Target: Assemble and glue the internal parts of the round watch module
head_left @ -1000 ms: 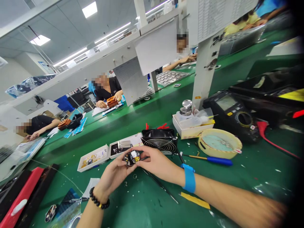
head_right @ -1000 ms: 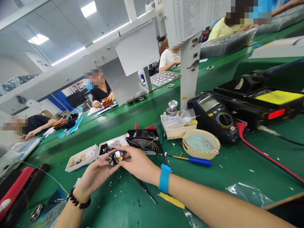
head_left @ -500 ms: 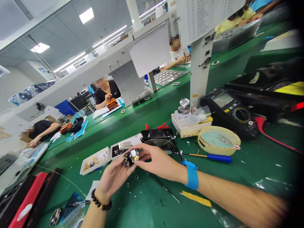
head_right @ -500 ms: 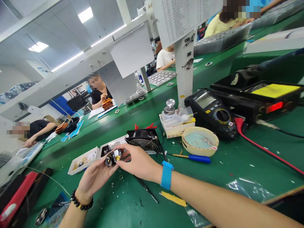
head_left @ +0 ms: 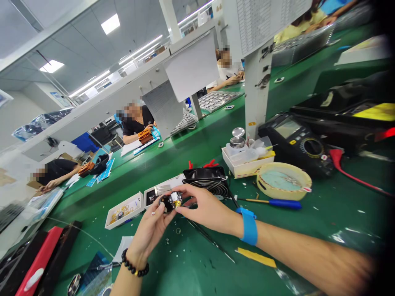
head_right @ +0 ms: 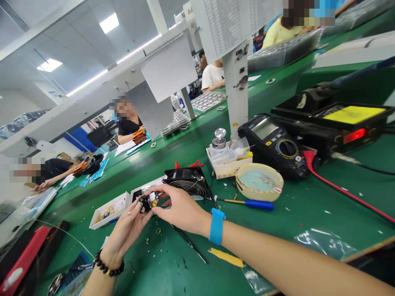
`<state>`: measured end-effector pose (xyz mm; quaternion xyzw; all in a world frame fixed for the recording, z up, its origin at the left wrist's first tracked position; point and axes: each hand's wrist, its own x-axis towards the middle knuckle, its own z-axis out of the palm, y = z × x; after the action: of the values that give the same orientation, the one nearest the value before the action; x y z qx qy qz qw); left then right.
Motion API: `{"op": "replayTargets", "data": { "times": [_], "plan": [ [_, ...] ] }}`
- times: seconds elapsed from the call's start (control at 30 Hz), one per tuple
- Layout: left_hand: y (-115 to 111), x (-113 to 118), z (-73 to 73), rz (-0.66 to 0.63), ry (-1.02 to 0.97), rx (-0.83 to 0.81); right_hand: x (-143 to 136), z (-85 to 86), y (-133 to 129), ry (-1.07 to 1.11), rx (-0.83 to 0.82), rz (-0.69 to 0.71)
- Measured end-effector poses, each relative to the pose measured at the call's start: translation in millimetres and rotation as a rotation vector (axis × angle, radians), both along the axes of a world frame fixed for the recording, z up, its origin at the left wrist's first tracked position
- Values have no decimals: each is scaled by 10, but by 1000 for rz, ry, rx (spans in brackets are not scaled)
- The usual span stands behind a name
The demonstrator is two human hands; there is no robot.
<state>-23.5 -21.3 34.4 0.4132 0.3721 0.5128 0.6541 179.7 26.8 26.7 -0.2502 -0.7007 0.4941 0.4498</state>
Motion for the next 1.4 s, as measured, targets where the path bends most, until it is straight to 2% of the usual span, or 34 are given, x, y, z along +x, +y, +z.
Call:
{"op": "replayTargets", "data": {
  "times": [0.4, 0.57, 0.73, 1.03, 1.4],
  "plan": [
    [3, 64, -26, 123, 233, 115, 2, -8, -4, 0, -26, 0],
    [39, 62, -93, 139, 281, 138, -10, -17, 10, 11, -49, 8],
    [46, 54, -139, 151, 339, 246, -13, -28, -1, -1, -56, 5],
    [20, 110, -92, 215, 442, 378, -3, 29, 5, 33, -78, 44],
    [-18, 150, -40, 269, 502, 353, -1, -35, 24, -13, 59, 62]
  ]
}}
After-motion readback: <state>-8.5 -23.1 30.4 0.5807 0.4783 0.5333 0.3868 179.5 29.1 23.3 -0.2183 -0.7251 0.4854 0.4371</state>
